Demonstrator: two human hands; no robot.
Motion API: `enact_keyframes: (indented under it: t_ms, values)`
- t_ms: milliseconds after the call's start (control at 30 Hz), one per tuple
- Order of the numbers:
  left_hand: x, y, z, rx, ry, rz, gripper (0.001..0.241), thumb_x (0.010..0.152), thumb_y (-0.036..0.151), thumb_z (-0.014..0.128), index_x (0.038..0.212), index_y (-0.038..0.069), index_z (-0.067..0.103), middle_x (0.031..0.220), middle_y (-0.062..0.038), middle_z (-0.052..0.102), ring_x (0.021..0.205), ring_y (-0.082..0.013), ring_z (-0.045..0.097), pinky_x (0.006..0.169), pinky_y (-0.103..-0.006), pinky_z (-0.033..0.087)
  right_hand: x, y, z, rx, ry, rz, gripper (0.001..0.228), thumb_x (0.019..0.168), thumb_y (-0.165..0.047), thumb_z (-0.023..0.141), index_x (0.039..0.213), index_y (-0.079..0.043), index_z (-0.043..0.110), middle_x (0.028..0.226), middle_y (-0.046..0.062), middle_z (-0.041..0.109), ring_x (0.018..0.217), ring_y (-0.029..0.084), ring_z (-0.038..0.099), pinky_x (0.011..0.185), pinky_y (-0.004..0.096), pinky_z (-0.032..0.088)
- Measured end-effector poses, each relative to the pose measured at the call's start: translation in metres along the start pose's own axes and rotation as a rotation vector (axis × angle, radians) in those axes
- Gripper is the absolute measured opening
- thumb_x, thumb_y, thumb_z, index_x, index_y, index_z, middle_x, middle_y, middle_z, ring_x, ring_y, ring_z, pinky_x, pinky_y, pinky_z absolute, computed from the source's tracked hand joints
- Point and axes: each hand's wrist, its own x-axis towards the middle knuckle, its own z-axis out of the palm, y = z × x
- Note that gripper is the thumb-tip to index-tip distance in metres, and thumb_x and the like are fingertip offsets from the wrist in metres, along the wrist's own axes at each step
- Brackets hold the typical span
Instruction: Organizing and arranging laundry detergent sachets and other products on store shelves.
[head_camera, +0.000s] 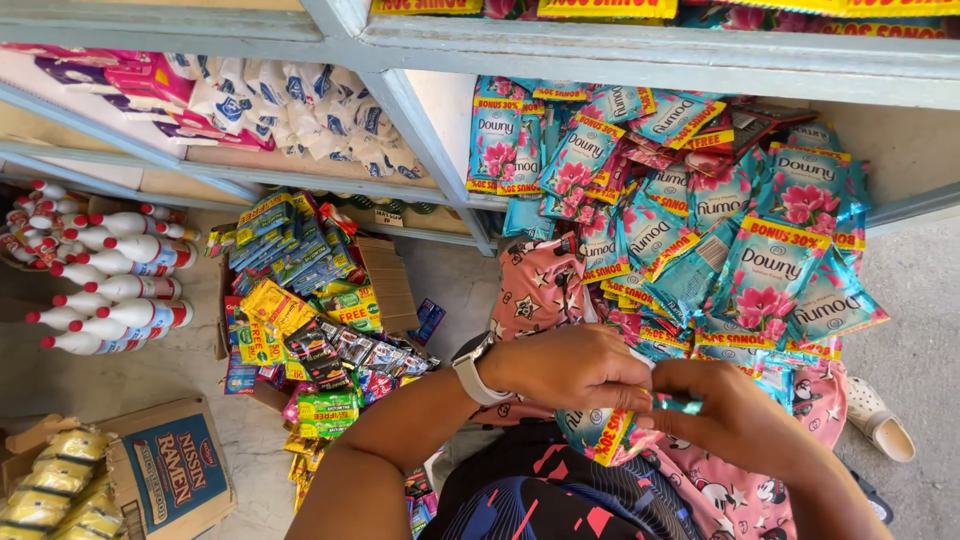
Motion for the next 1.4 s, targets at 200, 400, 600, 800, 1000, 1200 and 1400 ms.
enact_keyframes:
  t_ms: [200, 400, 600, 800, 1000, 1200, 1400]
  values:
    - [0.003, 0.021, -0.003, 0.275, 0.061, -0.029, 0.030, 0.104, 0.032, 0.061, 0.085, 0.008, 0.060, 0.078, -0.007, 0.060, 0.085, -0.0293, 0.063, 0.094, -0.0450, 0.047, 0.008, -0.015, -0.009, -0.329, -0.173, -0.135, 0.021, 0.083, -0.024, 0.074, 0.086, -0.004, 0.071, 0.066, 0.014, 0.065, 0.060, 0.032, 0.063, 0.055, 0.043, 0.047]
    - [-0.007, 0.026, 0.002, 0.174, 0.206, 0.059, 0.020, 0.107, 0.030, 0.058, 0.098, 0.012, 0.063, 0.089, -0.005, 0.058, 0.089, -0.0267, 0.062, 0.108, -0.0435, 0.044, 0.005, -0.018, -0.005, -0.225, -0.108, -0.425, 0.016, 0.085, -0.016, 0.073, 0.079, -0.001, 0.069, 0.061, 0.013, 0.058, 0.056, 0.030, 0.061, 0.052, 0.042, 0.044]
    - [-0.008, 0.027, 0.011, 0.091, 0.275, 0.038, 0.023, 0.110, 0.031, 0.056, 0.102, 0.011, 0.063, 0.091, -0.004, 0.060, 0.088, -0.0234, 0.062, 0.112, -0.0441, 0.043, 0.000, -0.016, -0.003, -0.157, -0.043, -0.482, 0.023, 0.085, -0.013, 0.073, 0.072, 0.000, 0.059, 0.060, 0.012, 0.051, 0.053, 0.028, 0.055, 0.051, 0.042, 0.040]
    - [0.011, 0.049, -0.033, -0.248, -0.189, -0.130, 0.042, 0.086, 0.048, 0.069, 0.093, 0.006, 0.069, 0.068, -0.008, 0.061, 0.059, -0.0229, 0.062, 0.059, -0.0379, 0.046, 0.004, -0.028, -0.011, -0.186, -0.252, -0.217, 0.025, 0.084, -0.022, 0.077, 0.074, -0.002, 0.067, 0.056, 0.011, 0.059, 0.049, 0.025, 0.058, 0.048, 0.041, 0.043]
    - [0.008, 0.010, -0.005, 0.059, -0.405, -0.117, 0.045, 0.094, 0.051, 0.065, 0.077, 0.009, 0.066, 0.064, -0.008, 0.060, 0.061, -0.0251, 0.064, 0.060, -0.0404, 0.045, 0.010, -0.031, 0.001, -0.543, -0.596, 0.211, 0.045, 0.082, -0.047, 0.083, 0.075, -0.003, 0.071, 0.061, 0.017, 0.057, 0.056, 0.022, 0.054, 0.058, 0.040, 0.041]
    - [0.006, 0.018, -0.008, 0.071, -0.192, -0.018, 0.034, 0.096, 0.048, 0.061, 0.083, 0.018, 0.072, 0.080, 0.002, 0.065, 0.087, -0.0192, 0.068, 0.110, -0.0564, 0.035, 0.007, 0.003, -0.005, -0.379, -0.386, -0.098, 0.028, 0.082, -0.029, 0.077, 0.075, -0.004, 0.069, 0.063, 0.015, 0.065, 0.062, 0.024, 0.064, 0.058, 0.041, 0.046]
    - [0.003, 0.017, -0.006, 0.083, -0.081, -0.040, 0.034, 0.098, 0.050, 0.059, 0.094, 0.020, 0.075, 0.092, 0.006, 0.070, 0.097, -0.0166, 0.069, 0.126, -0.0593, 0.023, 0.007, -0.005, -0.013, -0.168, -0.373, -0.061, 0.014, 0.082, -0.019, 0.074, 0.081, -0.005, 0.072, 0.071, 0.010, 0.070, 0.061, 0.024, 0.069, 0.059, 0.039, 0.053]
